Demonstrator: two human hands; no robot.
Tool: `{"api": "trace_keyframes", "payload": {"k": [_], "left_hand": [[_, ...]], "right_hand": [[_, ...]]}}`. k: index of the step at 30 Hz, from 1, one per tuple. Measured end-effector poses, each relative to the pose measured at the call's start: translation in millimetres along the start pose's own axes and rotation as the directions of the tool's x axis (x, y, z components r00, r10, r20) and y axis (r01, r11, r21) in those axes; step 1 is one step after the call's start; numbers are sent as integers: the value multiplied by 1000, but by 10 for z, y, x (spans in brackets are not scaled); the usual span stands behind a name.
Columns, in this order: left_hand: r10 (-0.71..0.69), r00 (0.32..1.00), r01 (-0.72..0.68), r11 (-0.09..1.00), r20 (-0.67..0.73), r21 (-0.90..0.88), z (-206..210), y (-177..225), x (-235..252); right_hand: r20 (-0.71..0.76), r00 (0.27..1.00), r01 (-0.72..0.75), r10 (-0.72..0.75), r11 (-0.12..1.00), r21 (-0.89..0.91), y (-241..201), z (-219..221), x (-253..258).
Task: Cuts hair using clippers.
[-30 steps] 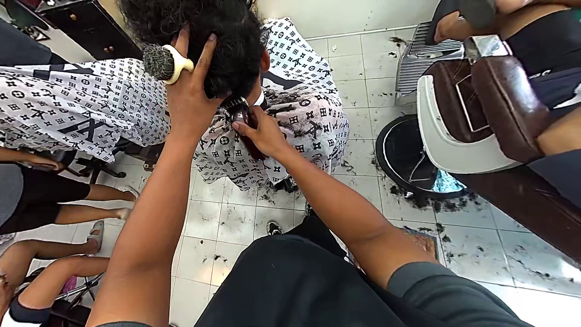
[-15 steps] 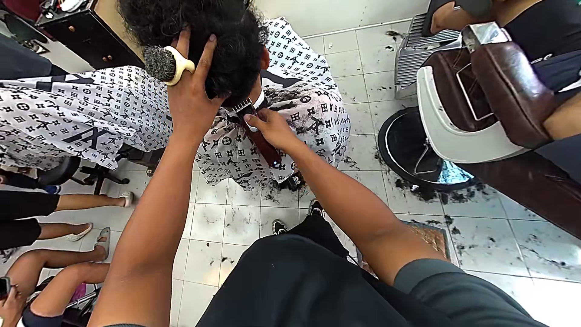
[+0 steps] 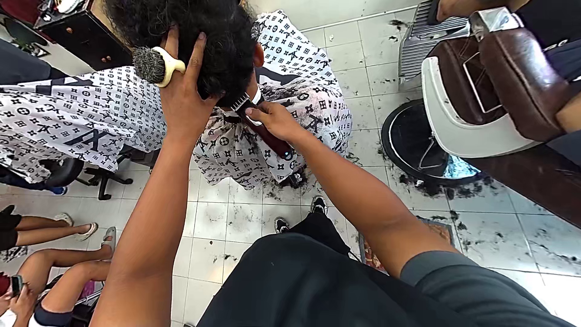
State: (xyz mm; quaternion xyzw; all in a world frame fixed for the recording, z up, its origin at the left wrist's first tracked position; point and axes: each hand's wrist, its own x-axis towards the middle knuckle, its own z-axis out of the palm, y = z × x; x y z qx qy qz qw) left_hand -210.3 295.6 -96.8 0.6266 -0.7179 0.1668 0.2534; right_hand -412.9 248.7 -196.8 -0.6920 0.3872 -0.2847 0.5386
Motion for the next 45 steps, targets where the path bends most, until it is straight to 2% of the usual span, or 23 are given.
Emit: {"api": "trace_keyframes", "payload": {"k": [4,8,12,15,20,22,24,26,31,34,36,37,38,39,40,41,43,44,45], "left_hand": [[9,1000,-9,1000,7,-3,-9,4,9],[-7,1000,7,1000,20,13,-15,8,3],[9,1000,-9,1000,5,8,-6,-4,8],[3,1000,-3,1000,9,7,-20,0,29],[21,999,-23,998,-41,-65,-20,-17,-1],[49,997,-55,993,-63,-103,2,-77,7],[104,990,-119,981,-97,-156,41,-203,-21],[170,978,-188,971,-121,-150,78,-349,-59],[230,967,-236,971,-111,-43,161,-737,-114],[313,930,-322,947,-192,-15,120,-842,-191],[345,869,-408,905,-354,-122,84,-687,-392],[354,845,-469,851,-401,-236,81,-538,-513],[414,847,-518,784,-334,-341,74,-390,-638],[518,836,-544,740,-182,-395,91,-304,-737],[580,814,-513,709,-13,-484,104,-255,-754],[608,783,-414,669,133,-618,112,-256,-718],[569,795,-201,572,209,-795,191,-324,-604],[533,791,-44,540,301,-840,188,-365,-557],[517,740,128,520,431,-844,162,-415,-507]], "right_hand": [[56,993,100,-108,986,131,55,-67,12],[100,994,-54,43,992,111,43,-176,68],[159,986,16,-58,967,255,38,-272,112],[188,982,-34,-1,983,183,9,-366,174],[159,981,78,-113,974,212,36,-367,57],[148,987,25,-56,979,202,64,-475,-89],[76,997,-45,18,926,376,128,-468,-295],[3,991,-113,134,821,560,203,-375,-496],[-54,922,-292,384,780,554,325,-293,-853],[-85,901,-275,426,711,647,446,-153,-1049],[-139,900,-215,414,697,684,515,-69,-1156],[-186,891,-187,414,708,681,524,-15,-1197],[-241,880,-152,409,723,673,525,58,-1232],[-298,865,-114,403,737,667,516,148,-1265],[-352,846,-79,401,747,661,509,253,-1291],[-395,823,-57,408,750,658,495,370,-1319],[-472,771,-5,427,746,666,455,641,-1342],[-504,744,29,439,733,680,435,818,-1360],[-527,727,61,440,723,688,411,994,-1373]]}}
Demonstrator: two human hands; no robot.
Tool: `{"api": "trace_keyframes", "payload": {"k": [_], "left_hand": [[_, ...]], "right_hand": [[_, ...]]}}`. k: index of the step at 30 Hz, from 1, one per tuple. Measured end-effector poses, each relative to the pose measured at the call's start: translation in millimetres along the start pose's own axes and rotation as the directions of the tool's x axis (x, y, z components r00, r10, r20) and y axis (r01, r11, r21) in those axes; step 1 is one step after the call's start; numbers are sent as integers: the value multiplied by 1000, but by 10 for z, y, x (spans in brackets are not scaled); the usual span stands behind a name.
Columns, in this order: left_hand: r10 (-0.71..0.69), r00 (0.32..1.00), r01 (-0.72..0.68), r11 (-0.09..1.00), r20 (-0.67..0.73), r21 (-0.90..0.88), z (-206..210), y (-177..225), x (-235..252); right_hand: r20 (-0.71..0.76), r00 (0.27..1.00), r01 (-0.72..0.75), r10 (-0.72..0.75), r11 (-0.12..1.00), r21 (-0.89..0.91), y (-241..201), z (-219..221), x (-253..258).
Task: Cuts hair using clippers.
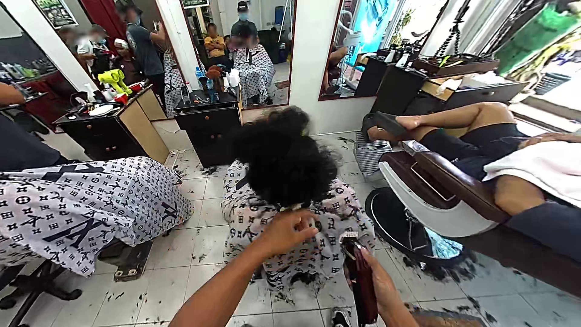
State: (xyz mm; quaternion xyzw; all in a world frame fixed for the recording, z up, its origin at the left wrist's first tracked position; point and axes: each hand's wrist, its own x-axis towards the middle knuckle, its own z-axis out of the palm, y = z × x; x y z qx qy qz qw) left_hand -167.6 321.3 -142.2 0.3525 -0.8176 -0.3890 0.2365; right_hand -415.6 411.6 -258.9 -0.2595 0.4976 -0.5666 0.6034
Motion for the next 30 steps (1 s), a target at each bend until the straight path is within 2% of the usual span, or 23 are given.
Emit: {"api": "trace_keyframes", "payload": {"k": [1,2,3,4,5,6,7,8,9,11,13,15,18,20,24,27,30], "left_hand": [[-91,992,97,993,91,-64,-78,12,-24],[-77,987,87,994,142,-66,-130,16,-86],[49,991,-48,999,123,-11,-163,28,-196],[263,965,-263,957,23,119,-170,12,-329],[505,853,-453,840,-127,298,-172,-40,-414],[666,706,-527,721,-241,450,-216,-68,-432],[730,614,-509,657,-301,555,-293,-72,-415],[736,600,-452,635,-313,626,-388,-55,-370],[710,645,-379,618,-282,689,-483,-47,-302],[589,783,-264,606,-200,750,-635,-46,-106],[477,866,-216,626,-149,749,-702,-85,40],[493,857,-223,615,-149,756,-720,-165,106],[577,799,-256,586,-173,769,-758,-192,165],[590,788,-247,565,-176,787,-786,-193,198],[562,810,-221,555,-165,802,-851,-177,277],[547,824,-210,540,-150,815,-909,-150,336],[527,838,-205,545,-142,813,-938,-149,386]], "right_hand": [[-11,1000,8,-8,999,31,94,82,-105],[-13,1000,11,-10,998,58,167,163,-204],[-13,1000,15,-14,997,79,234,233,-301],[-15,1000,16,-14,995,97,300,291,-399],[-15,1000,14,-13,994,108,357,332,-485],[-10,1000,11,-10,994,110,402,354,-550],[-13,1000,3,-1,993,119,444,367,-601],[-21,1000,-11,13,992,122,481,372,-633],[-28,999,-25,28,994,110,499,373,-650],[-56,997,-47,50,997,57,421,393,-641],[-108,992,-72,69,997,-22,319,469,-641],[-143,989,-61,46,993,-101,191,585,-611],[-156,977,135,-148,987,-91,90,816,-434],[-118,961,233,-249,963,-132,108,899,-244],[54,983,178,-173,861,-476,-37,1124,60],[106,982,187,-155,851,-491,-72,1372,299],[76,989,145,-124,852,-504,-109,1541,423]]}}
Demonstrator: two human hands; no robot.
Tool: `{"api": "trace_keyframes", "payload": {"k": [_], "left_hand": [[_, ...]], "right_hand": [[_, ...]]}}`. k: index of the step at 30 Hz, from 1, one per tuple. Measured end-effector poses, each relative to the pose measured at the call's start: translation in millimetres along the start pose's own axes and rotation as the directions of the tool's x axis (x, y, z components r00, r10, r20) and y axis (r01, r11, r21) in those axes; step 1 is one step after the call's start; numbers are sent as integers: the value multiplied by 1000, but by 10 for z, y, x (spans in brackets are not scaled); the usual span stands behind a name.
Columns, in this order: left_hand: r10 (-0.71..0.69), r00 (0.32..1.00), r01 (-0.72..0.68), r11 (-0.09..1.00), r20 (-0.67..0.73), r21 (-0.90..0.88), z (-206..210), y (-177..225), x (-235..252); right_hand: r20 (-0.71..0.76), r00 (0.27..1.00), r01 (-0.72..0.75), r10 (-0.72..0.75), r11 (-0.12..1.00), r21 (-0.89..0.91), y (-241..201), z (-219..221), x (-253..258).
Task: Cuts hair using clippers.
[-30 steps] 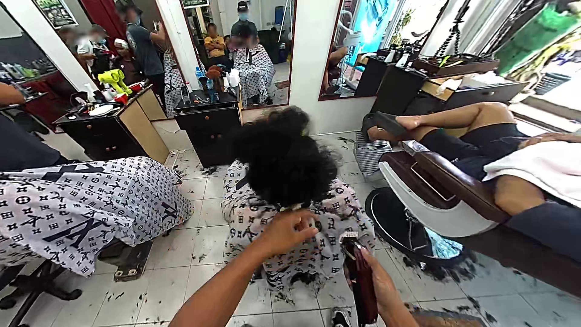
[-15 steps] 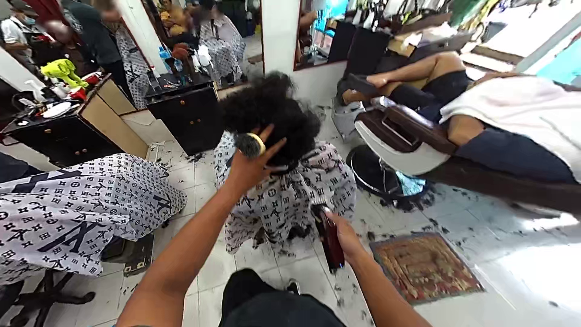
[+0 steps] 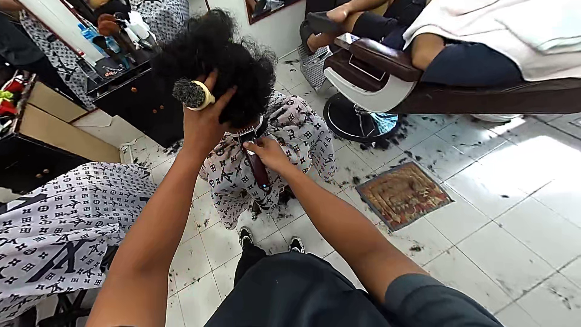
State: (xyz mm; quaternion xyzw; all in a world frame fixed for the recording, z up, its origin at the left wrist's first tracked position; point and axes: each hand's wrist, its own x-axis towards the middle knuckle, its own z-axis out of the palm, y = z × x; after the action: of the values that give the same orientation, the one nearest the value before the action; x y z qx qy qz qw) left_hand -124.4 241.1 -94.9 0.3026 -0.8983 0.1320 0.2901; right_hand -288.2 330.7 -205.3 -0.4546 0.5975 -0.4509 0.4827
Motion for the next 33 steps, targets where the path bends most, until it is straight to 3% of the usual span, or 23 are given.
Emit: {"api": "trace_keyframes", "payload": {"k": [3,8,12,16,19,24,28,33], "left_hand": [[6,1000,-6,1000,16,8,4,-32,38],[29,999,-29,1000,26,7,9,-81,77],[54,998,-54,999,26,-2,-11,-126,95],[94,995,-93,995,41,-25,-7,-221,104],[170,985,-168,983,20,-78,-16,-333,119],[241,970,-235,963,30,-131,7,-472,115],[299,954,-294,943,6,-155,39,-559,114],[353,935,-352,916,-28,-190,84,-638,137]], "right_hand": [[-35,999,-34,34,999,12,-28,57,62],[-92,994,47,-50,999,-26,-80,166,43],[-120,993,-11,6,999,-36,-116,215,50],[-166,984,63,-66,998,-20,-118,337,26],[-185,982,-25,21,999,-23,-151,381,37],[-246,969,23,-23,1000,-6,-206,530,-14],[-286,954,-78,86,996,42,-171,612,20],[-385,922,50,-23,997,62,-158,805,12]]}}
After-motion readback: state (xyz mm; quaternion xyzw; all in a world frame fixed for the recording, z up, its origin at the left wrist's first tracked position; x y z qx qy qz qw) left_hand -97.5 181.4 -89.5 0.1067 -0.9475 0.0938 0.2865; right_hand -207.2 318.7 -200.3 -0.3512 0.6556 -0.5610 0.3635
